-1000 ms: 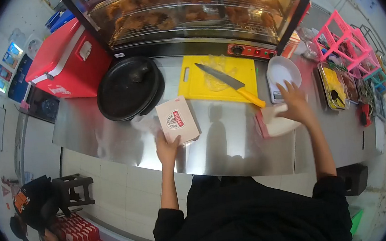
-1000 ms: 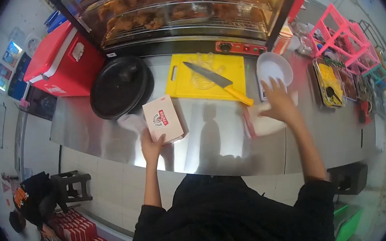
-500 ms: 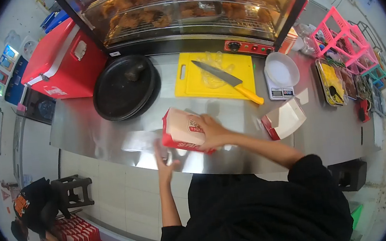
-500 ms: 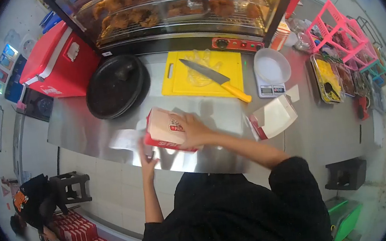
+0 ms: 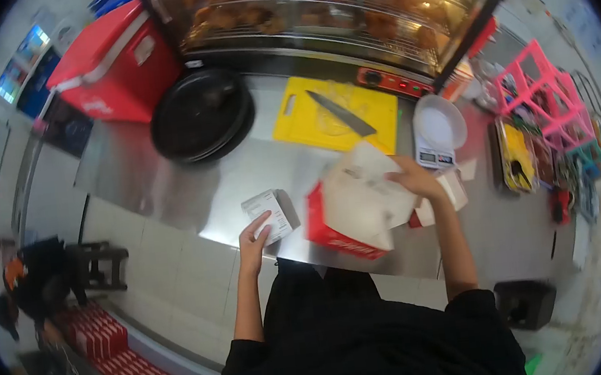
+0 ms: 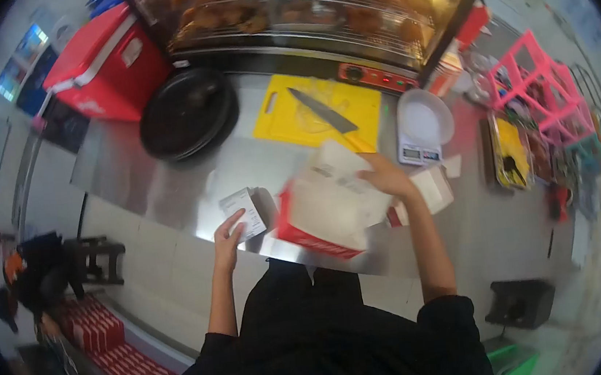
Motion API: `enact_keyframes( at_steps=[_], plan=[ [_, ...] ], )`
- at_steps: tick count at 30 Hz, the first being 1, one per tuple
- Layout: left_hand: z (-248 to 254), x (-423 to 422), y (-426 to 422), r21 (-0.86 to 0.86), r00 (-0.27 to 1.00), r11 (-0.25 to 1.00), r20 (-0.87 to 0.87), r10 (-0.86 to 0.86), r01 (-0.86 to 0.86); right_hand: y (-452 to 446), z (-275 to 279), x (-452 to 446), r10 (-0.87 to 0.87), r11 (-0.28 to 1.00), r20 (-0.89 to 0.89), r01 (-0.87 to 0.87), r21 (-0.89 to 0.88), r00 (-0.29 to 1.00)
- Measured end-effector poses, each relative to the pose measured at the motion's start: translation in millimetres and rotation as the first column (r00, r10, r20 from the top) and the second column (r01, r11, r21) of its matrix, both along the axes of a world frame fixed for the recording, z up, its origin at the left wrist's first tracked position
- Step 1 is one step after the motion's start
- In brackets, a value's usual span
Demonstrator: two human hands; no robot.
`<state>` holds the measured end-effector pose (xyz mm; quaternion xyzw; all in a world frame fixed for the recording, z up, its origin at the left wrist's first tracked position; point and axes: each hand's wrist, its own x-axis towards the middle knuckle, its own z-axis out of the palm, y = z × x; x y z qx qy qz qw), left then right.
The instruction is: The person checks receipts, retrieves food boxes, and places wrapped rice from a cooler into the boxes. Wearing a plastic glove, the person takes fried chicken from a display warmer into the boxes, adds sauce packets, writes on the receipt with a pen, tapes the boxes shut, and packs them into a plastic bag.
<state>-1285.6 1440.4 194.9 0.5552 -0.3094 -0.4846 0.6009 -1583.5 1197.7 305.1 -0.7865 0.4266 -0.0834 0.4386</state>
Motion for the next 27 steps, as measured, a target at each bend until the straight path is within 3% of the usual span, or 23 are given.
enact_keyframes(
  at_steps=[1, 5, 7, 9, 11, 13, 15, 19, 21, 23, 26, 27],
  plan=[
    [17, 10, 11, 0.097, 0.974, 0.995, 0.226, 0.001, -0.024, -12, -11, -9, 0.106, 0.950, -0.133, -0.140, -0.278, 0.985],
    [92, 37, 44, -0.089, 0.941, 0.976, 0.262, 0.216, -0.200, -30, -11, -6, 0.061, 0.988, -0.293, -0.099, -0.119, 0.954],
    [119, 59, 62, -0.170, 0.921, 0.950, 0.250, 0.300, -0.263, -3, 21, 19, -0.114, 0.899, -0.452, -0.102, -0.426, 0.885],
    [132, 93, 89, -0.189, 0.903, 0.946, 0.296, 0.312, -0.265, 19, 45, 58, -0.265, 0.808, -0.491, -0.086, -0.583, 0.830],
    [149, 129, 116, -0.282, 0.905, 0.923, 0.260, 0.337, -0.263, 35, 53, 103, -0.288, 0.758, -0.264, 0.051, -0.650, 0.920],
    [159, 167, 143, -0.316, 0.877, 0.909, 0.306, 0.369, -0.272, 77, 83, 185, -0.272, 0.738, -0.189, 0.079, -0.670, 0.944],
    [165, 204, 162, -0.362, 0.846, 0.885, 0.334, 0.416, -0.292, 95, 89, 254, -0.019, 0.747, 0.116, 0.092, -0.658, 0.993],
    [167, 281, 189, -0.370, 0.885, 0.888, 0.265, 0.383, -0.274, 138, 116, 409, 0.263, 0.654, 0.182, -0.037, -0.756, 0.947],
    [158, 323, 196, -0.263, 0.940, 0.937, 0.190, 0.284, -0.230, 138, 124, 475, 0.325, 0.601, 0.204, -0.035, -0.798, 0.923],
    [154, 366, 192, -0.266, 0.945, 0.943, 0.200, 0.258, -0.201, 119, 128, 542, 0.312, 0.419, 0.154, 0.010, -0.908, 0.938],
    [140, 442, 182, -0.167, 0.935, 0.978, 0.310, 0.173, -0.125, 72, 127, 643, 0.263, 0.300, 0.207, 0.124, -0.946, 0.942],
    [137, 467, 177, -0.156, 0.942, 0.971, 0.256, 0.217, -0.181, 63, 129, 675, 0.250, 0.286, 0.225, 0.150, -0.946, 0.942]
  ],
)
